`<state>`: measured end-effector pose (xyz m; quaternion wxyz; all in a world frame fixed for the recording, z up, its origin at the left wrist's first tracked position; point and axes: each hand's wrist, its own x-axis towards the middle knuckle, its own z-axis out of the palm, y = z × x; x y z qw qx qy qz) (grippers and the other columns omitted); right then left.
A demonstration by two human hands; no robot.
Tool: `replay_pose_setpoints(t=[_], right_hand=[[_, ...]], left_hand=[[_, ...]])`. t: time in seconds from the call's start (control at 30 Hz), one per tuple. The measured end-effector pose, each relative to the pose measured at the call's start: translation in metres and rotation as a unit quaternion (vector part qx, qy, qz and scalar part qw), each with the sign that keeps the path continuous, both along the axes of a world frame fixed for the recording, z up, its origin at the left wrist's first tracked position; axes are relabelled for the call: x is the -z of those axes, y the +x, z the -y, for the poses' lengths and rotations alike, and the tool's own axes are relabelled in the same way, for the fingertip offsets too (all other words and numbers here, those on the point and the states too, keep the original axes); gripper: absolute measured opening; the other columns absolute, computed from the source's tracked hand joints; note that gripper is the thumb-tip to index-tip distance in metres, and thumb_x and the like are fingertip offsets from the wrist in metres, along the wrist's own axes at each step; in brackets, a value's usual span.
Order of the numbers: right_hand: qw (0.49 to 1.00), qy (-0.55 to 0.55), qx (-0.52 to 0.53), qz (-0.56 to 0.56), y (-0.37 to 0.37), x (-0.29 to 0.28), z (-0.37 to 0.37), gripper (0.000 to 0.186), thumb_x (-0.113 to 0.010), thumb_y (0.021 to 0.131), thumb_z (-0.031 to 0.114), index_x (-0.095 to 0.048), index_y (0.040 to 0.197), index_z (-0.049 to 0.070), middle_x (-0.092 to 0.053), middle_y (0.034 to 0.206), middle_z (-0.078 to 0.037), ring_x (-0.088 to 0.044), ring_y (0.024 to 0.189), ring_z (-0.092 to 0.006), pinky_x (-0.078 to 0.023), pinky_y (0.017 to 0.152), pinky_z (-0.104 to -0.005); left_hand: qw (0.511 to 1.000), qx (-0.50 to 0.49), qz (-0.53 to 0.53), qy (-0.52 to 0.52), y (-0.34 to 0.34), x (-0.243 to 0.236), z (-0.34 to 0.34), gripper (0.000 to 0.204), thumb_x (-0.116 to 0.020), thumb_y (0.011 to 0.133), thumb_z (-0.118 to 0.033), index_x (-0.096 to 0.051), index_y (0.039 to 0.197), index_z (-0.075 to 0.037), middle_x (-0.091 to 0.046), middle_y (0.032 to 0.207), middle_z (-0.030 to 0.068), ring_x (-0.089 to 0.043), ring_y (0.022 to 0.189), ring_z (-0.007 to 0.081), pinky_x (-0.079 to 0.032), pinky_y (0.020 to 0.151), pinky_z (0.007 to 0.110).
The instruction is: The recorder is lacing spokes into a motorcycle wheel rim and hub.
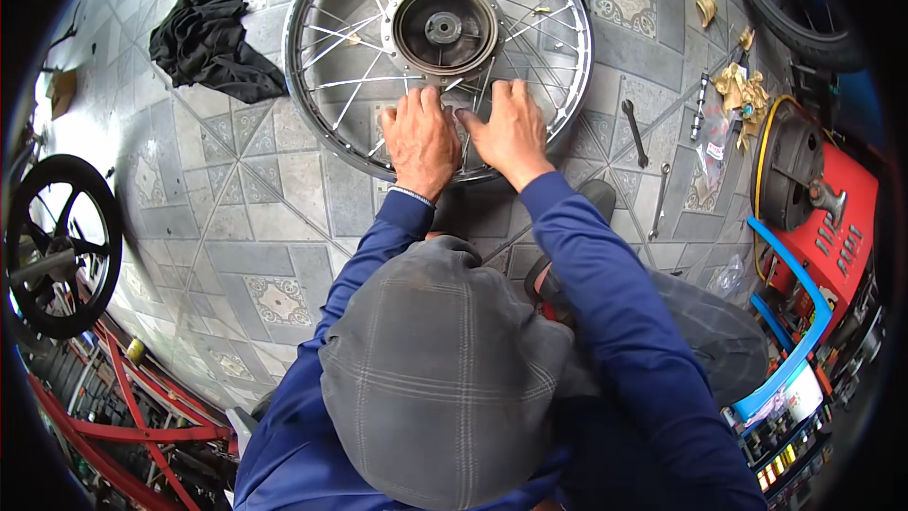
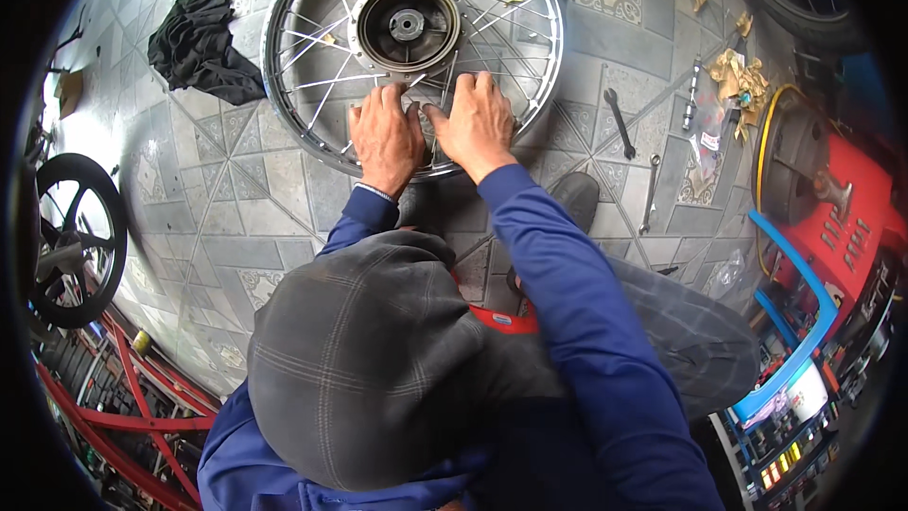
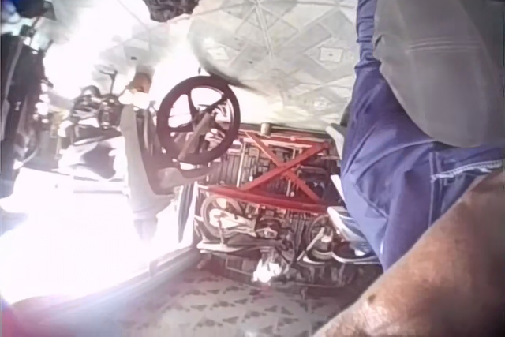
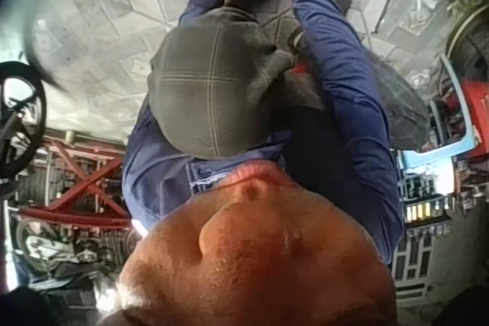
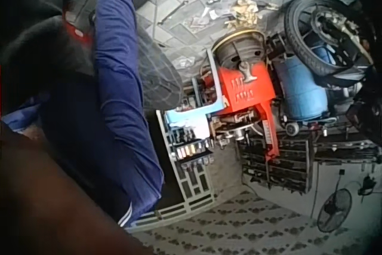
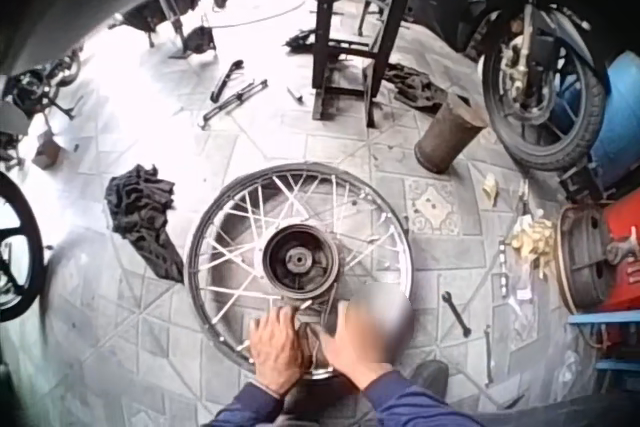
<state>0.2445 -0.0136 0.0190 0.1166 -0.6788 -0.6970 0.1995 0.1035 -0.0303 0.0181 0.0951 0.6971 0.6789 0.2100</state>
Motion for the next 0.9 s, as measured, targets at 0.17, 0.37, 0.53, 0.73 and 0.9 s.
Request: replay_pose_setpoints(t=[0.17,0.37,0.53,0.73,0.9], right_hand=[[0.998,-0.045,-0.015,0.046,0.0,0.017,-0.004,0.033,-0.075,0.082,0.032,-0.065,0.085,0.001,-0.068,0.092,-0.018,-0.063,0.093,-0.0421,-0.05,0.083,-0.048],[0.979,-0.164,0.039,-0.112,0.013,-0.004,-0.002,0.021,-0.068,0.091,0.021,-0.066,0.093,0.0,-0.071,0.081,-0.014,-0.069,0.07,-0.0301,-0.054,0.066,-0.0387],[0.935,-0.211,0.117,-0.261,0.021,0.002,0.01,0.016,-0.065,0.094,0.014,-0.065,0.096,-0.001,-0.07,0.078,-0.012,-0.069,0.069,-0.0194,-0.053,0.062,-0.0333],[0.907,-0.25,0.153,-0.303,0.021,-0.006,0.006,0.016,-0.066,0.093,0.015,-0.065,0.093,-0.001,-0.069,0.078,-0.013,-0.069,0.071,-0.0204,-0.052,0.062,-0.0355],[0.968,-0.198,0.021,-0.154,0.037,-0.009,-0.004,0.018,-0.06,0.098,0.015,-0.063,0.096,-0.002,-0.07,0.082,-0.012,-0.07,0.071,-0.0231,-0.053,0.064,-0.0349]], left_hand=[[0.993,-0.026,0.068,-0.092,-0.017,-0.008,-0.009,0.016,-0.065,0.086,-0.012,-0.066,0.101,-0.01,-0.068,0.089,0.0077,-0.061,0.092,0.0272,-0.043,0.081,0.041],[0.996,-0.025,0.059,0.059,-0.031,-0.027,-0.008,0.018,-0.068,0.083,-0.011,-0.067,0.101,-0.008,-0.067,0.089,0.0091,-0.061,0.091,0.0286,-0.045,0.082,0.041],[0.83,-0.118,0.484,-0.251,0.015,0.007,0.01,0.027,-0.063,0.096,-0.017,-0.067,0.111,0.005,-0.071,0.081,0.0117,-0.068,0.061,0.0182,-0.053,0.055,0.03],[0.649,-0.233,0.653,-0.313,0.023,0.01,-0.005,0.026,-0.064,0.097,-0.02,-0.07,0.104,0.004,-0.07,0.08,0.0092,-0.064,0.054,0.0123,-0.047,0.045,0.026],[0.802,-0.214,0.505,-0.238,0.006,0.022,0.007,0.029,-0.067,0.093,-0.024,-0.069,0.101,0.003,-0.072,0.085,0.0137,-0.062,0.052,0.023,-0.049,0.049,0.035]])
